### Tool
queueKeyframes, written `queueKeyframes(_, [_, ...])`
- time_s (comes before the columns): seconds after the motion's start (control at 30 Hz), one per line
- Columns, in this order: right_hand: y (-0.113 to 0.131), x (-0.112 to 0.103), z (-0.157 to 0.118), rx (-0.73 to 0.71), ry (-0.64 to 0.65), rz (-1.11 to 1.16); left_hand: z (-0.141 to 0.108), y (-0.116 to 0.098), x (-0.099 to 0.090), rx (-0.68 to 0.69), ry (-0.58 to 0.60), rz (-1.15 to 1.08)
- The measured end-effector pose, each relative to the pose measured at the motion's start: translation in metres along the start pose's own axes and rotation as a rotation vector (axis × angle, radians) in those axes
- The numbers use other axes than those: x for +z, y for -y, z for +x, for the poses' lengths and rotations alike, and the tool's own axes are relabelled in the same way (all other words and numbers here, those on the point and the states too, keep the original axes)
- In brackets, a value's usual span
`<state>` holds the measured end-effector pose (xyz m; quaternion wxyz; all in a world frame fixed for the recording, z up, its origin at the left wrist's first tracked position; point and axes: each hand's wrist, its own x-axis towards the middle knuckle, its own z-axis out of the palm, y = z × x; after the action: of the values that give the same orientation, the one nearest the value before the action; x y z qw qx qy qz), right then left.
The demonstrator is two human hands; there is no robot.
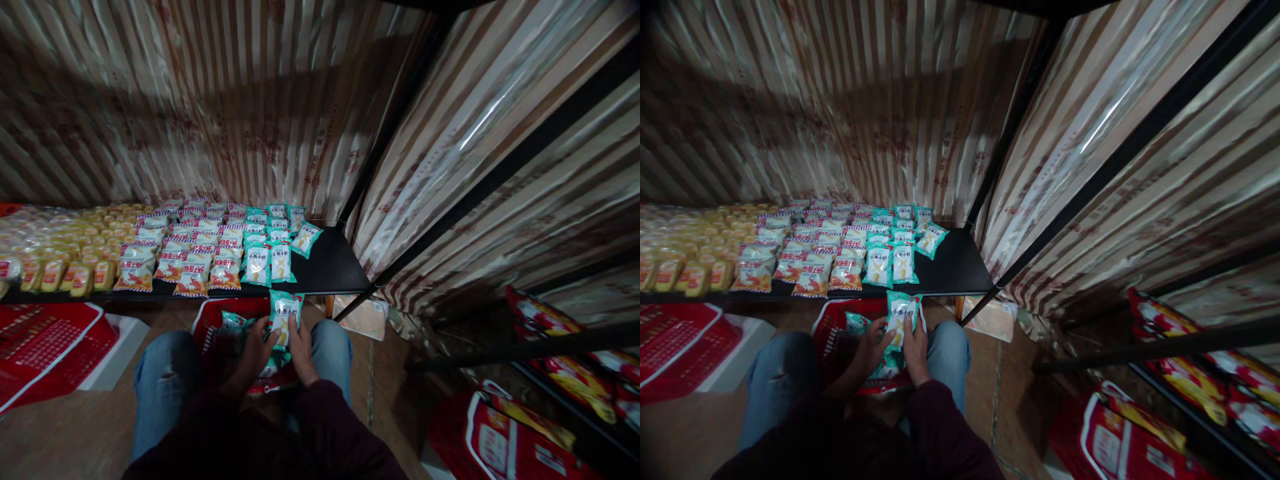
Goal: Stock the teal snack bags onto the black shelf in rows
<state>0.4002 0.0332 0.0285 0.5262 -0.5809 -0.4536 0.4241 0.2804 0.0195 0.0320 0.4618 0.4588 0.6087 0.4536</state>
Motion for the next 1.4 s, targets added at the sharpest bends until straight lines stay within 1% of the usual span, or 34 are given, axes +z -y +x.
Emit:
queueKeyframes(0.13, [0.008, -0.012, 0.016, 0.034, -0.033, -0.090, 0.010, -0.012, 0.016, 0.017, 0.075, -0.041])
queueKeyframes(0.27, [0.017, -0.023, 0.035, -0.011, -0.055, -0.125, 0.022, -0.029, 0.032, 0.053, 0.121, -0.086])
queueKeyframes(0.37, [0.025, -0.028, 0.049, -0.055, -0.091, -0.149, 0.034, -0.039, 0.044, 0.086, 0.089, -0.062])
queueKeyframes(0.43, [0.028, -0.031, 0.057, -0.056, -0.086, -0.154, 0.043, -0.042, 0.052, 0.101, 0.063, -0.031])
queueKeyframes(0.63, [0.026, -0.038, 0.081, -0.028, -0.102, -0.171, 0.062, -0.046, 0.070, 0.111, 0.058, -0.034])
queueKeyframes(0.77, [0.026, -0.043, 0.097, -0.049, -0.102, -0.160, 0.072, -0.052, 0.083, 0.113, 0.004, -0.005])
queueKeyframes(0.9, [0.032, -0.047, 0.116, -0.078, -0.095, -0.137, 0.087, -0.062, 0.095, 0.120, -0.032, 0.070])
queueKeyframes(1.03, [0.037, -0.050, 0.135, -0.094, -0.107, -0.137, 0.101, -0.076, 0.103, 0.114, -0.076, 0.179])
queueKeyframes(1.2, [0.036, -0.052, 0.156, -0.078, -0.083, -0.158, 0.116, -0.091, 0.111, 0.075, -0.071, 0.302])
queueKeyframes(1.3, [0.033, -0.054, 0.167, -0.075, -0.075, -0.171, 0.123, -0.095, 0.115, 0.070, -0.060, 0.335])
queueKeyframes(1.4, [0.030, -0.057, 0.177, -0.073, -0.063, -0.169, 0.130, -0.095, 0.121, 0.077, -0.085, 0.359])
